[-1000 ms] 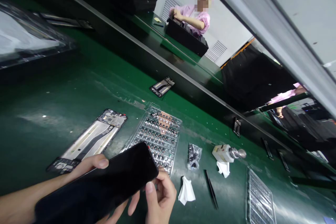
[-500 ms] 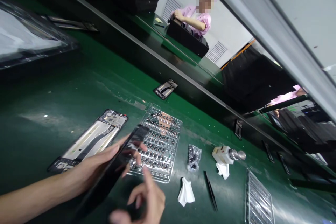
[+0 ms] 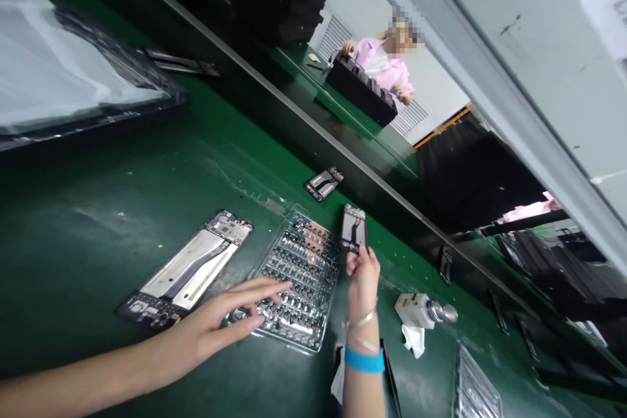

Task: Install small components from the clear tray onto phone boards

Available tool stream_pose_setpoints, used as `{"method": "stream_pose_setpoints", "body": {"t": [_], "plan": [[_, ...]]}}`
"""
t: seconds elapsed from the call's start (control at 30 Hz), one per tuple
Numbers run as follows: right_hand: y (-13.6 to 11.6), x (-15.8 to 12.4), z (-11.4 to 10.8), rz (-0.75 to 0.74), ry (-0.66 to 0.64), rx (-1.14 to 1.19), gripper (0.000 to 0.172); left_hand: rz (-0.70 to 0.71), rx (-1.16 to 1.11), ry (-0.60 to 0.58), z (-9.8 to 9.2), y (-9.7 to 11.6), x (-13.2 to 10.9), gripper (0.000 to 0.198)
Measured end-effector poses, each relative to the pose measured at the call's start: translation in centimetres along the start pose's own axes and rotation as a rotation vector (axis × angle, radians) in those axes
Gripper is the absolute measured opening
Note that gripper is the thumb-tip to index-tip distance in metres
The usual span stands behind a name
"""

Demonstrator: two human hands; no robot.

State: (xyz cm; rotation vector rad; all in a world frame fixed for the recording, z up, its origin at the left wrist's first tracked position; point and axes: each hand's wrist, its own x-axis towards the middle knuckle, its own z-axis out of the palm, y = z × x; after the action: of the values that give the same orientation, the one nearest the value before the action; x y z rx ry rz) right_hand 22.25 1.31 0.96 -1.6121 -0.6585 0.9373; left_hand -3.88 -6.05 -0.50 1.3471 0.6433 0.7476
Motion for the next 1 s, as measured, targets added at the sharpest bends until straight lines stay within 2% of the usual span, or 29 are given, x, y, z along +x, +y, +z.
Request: {"method": "stream_pose_setpoints", "body": {"t": [0.07,0.13,0.23,0.3,0.37,0.47,0.53,0.63,0.7,0.77,0.83,0.9,1.0], "plan": [[-0.8,4.3,0.1,0.022,0.03,-0.04,0.022,0.037,0.058,0.009,0.2,-0.3,0.1,0.039],[-1.5,7.1,-0.2,0.022,0.049,-0.086,0.027,0.077,0.087,0.0,0.2,-0.5,0.1,0.04],[-2.0,7.9,-1.3,-0.048,0.062,-0.162,0.028,0.11,0.115,-0.031,0.3,-0.4,0.1,0.043],[-1.9,6.2,-2.4,-0.131,0.04,-0.221,0.027,0.108,0.138,-0.045,0.4,-0.2,0.0,0.042],[-1.3,3.3,-3.4,-0.194,-0.039,-0.305,0.026,0.095,0.17,-0.048,0.5,-0.1,-0.1,0.04],[0.3,-2.2,-4.3,-0.182,-0.242,-0.497,0.025,0.09,0.265,-0.053,0.9,-0.3,-0.4,0.039],[1.6,-5.5,-4.6,-0.156,-0.333,-0.635,0.021,0.091,0.355,-0.059,1.1,-0.5,-0.5,0.039],[3.2,-9.0,-5.1,-0.202,-0.335,-0.826,0.012,0.082,0.446,-0.064,1.3,-0.6,-0.6,0.04],[3.9,-10.3,-5.4,-0.329,-0.313,-1.045,0.01,0.08,0.467,-0.067,1.4,-0.6,-0.5,0.04],[4.4,-10.9,-5.8,-0.484,-0.319,-1.262,0.016,0.076,0.479,-0.07,1.4,-0.6,-0.4,0.039],[4.6,-11.0,-6.0,-0.596,-0.341,-1.371,0.022,0.072,0.488,-0.071,1.4,-0.7,-0.3,0.038],[4.6,-11.0,-6.1,-0.653,-0.368,-1.419,0.024,0.067,0.491,-0.069,1.4,-0.7,-0.3,0.038],[4.3,-10.8,-5.9,-0.64,-0.41,-1.478,0.021,0.065,0.489,-0.056,1.4,-0.9,-0.4,0.036]]}}
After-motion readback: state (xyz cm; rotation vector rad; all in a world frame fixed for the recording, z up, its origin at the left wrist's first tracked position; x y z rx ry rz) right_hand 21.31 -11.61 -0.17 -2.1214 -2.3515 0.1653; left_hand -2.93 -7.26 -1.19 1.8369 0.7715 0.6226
